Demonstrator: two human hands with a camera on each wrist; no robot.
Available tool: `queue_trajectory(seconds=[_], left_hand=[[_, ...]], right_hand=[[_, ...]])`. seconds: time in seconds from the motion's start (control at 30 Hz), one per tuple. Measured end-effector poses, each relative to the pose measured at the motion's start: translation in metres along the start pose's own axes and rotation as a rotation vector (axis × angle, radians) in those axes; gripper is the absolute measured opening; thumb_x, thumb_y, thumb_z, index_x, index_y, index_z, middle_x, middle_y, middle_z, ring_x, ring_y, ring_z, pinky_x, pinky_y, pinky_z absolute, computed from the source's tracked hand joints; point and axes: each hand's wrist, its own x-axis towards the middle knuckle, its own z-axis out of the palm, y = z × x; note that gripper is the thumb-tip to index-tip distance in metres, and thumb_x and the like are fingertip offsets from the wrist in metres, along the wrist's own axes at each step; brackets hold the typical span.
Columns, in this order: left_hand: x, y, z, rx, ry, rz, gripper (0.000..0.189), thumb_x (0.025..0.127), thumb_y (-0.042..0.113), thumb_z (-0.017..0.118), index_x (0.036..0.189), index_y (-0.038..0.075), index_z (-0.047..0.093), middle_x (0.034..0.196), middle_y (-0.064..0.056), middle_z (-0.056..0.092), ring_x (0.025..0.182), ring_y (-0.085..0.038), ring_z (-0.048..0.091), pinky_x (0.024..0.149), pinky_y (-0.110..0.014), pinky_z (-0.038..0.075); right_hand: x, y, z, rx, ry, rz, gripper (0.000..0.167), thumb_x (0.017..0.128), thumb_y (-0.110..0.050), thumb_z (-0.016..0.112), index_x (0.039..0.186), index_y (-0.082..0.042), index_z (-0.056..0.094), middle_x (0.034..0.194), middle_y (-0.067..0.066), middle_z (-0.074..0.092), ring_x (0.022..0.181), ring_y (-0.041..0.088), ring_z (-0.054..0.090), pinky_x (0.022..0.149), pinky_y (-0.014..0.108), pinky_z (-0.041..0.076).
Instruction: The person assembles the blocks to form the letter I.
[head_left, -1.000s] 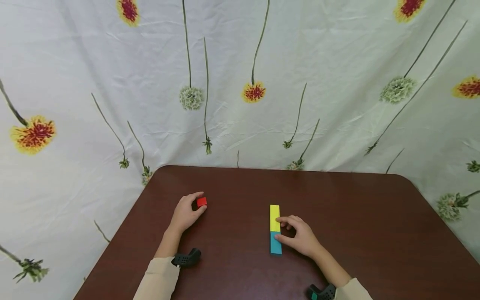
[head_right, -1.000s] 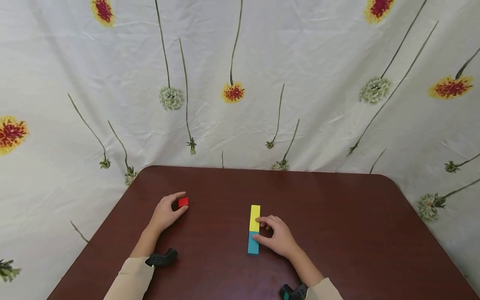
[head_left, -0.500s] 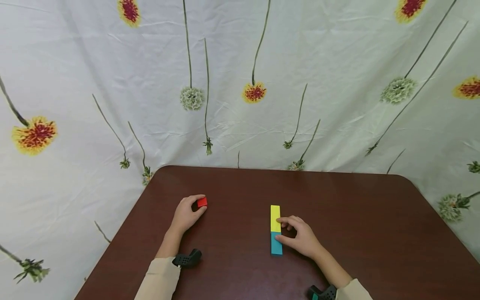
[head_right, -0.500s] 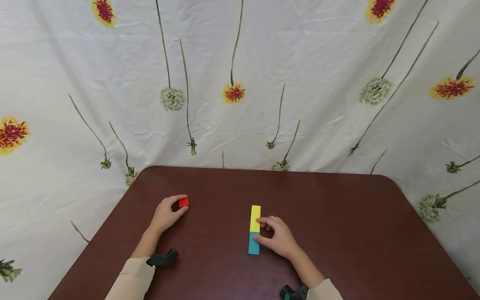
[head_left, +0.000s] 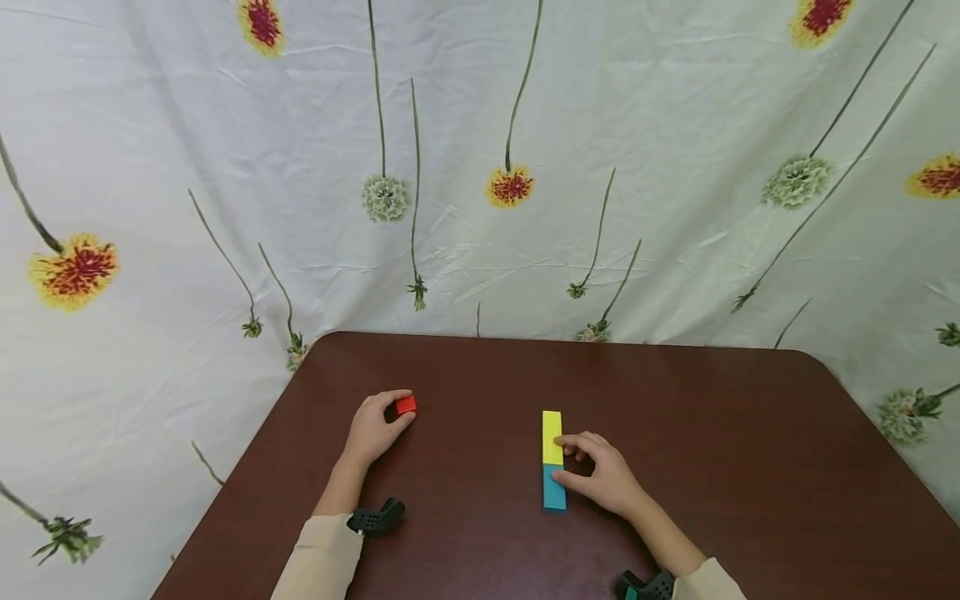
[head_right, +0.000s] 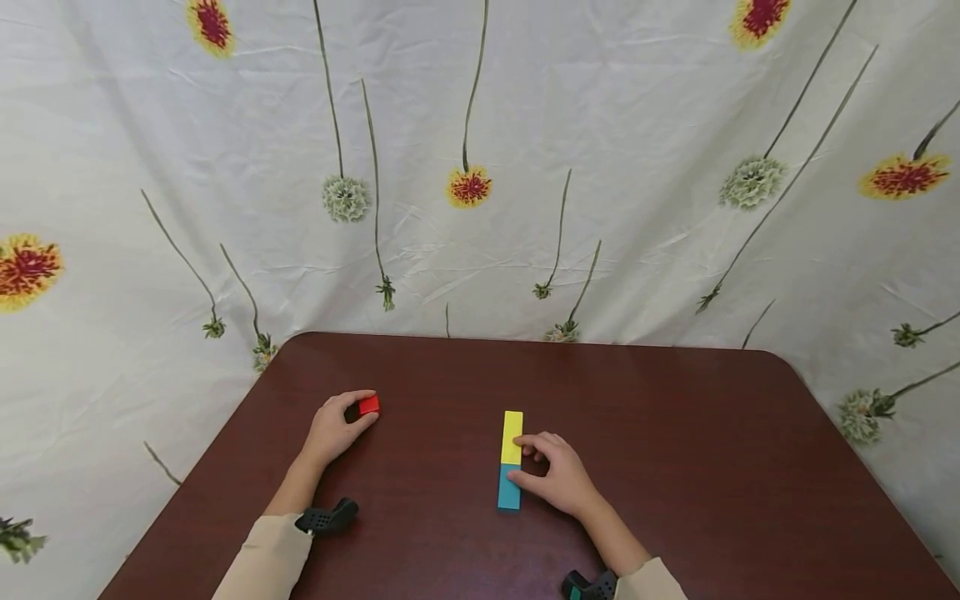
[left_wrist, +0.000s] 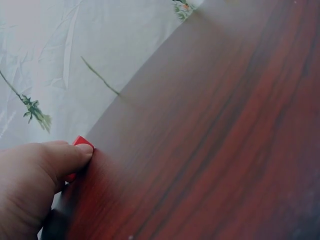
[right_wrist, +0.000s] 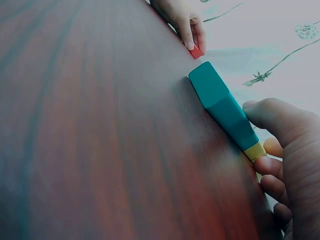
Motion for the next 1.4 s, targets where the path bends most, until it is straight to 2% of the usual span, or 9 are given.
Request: queue_trajectory(seconds=[0.3, 0.63, 1.4], left_hand=[[0.0007, -0.0018, 0.0008, -0.008, 0.007, 0.001, 0.041, 0.087, 0.016, 0.074, 0.125, 0.003, 0.065, 0.124, -0.020, 0.062, 0.116, -0.039, 0.051, 0.099, -0.055, 0.039], [-0.0004, 0.0000, 0.0010, -0.024, -0.014, -0.036, 0.041, 0.089, 0.017, 0.073, 0.127, 0.005, 0.064, 0.127, -0.019, 0.061, 0.119, -0.039, 0.050, 0.101, -0.056, 0.038], [-0.0006, -0.0007, 0.0007, 0.000, -0.014, -0.052, 0.041, 0.089, 0.017, 0.073, 0.127, 0.005, 0.064, 0.127, -0.019, 0.061, 0.120, -0.039, 0.049, 0.101, -0.056, 0.038]], right_hand=[[0.0001, -0.0009, -0.0004, 0.001, 0.008, -0.001, 0.040, 0.080, -0.024, 0.081, 0.116, -0.012, 0.069, 0.097, -0.008, 0.060, 0.086, 0.009, 0.050, 0.075, 0.030, 0.046], [-0.0014, -0.0020, -0.0012, -0.002, 0.004, 0.010, 0.041, 0.080, -0.024, 0.082, 0.116, -0.010, 0.069, 0.097, -0.007, 0.060, 0.086, 0.010, 0.050, 0.075, 0.030, 0.046], [-0.0006, 0.0007, 0.0004, 0.009, 0.010, 0.005, 0.040, 0.080, -0.025, 0.082, 0.116, -0.013, 0.068, 0.098, -0.008, 0.059, 0.087, 0.009, 0.050, 0.076, 0.030, 0.046]])
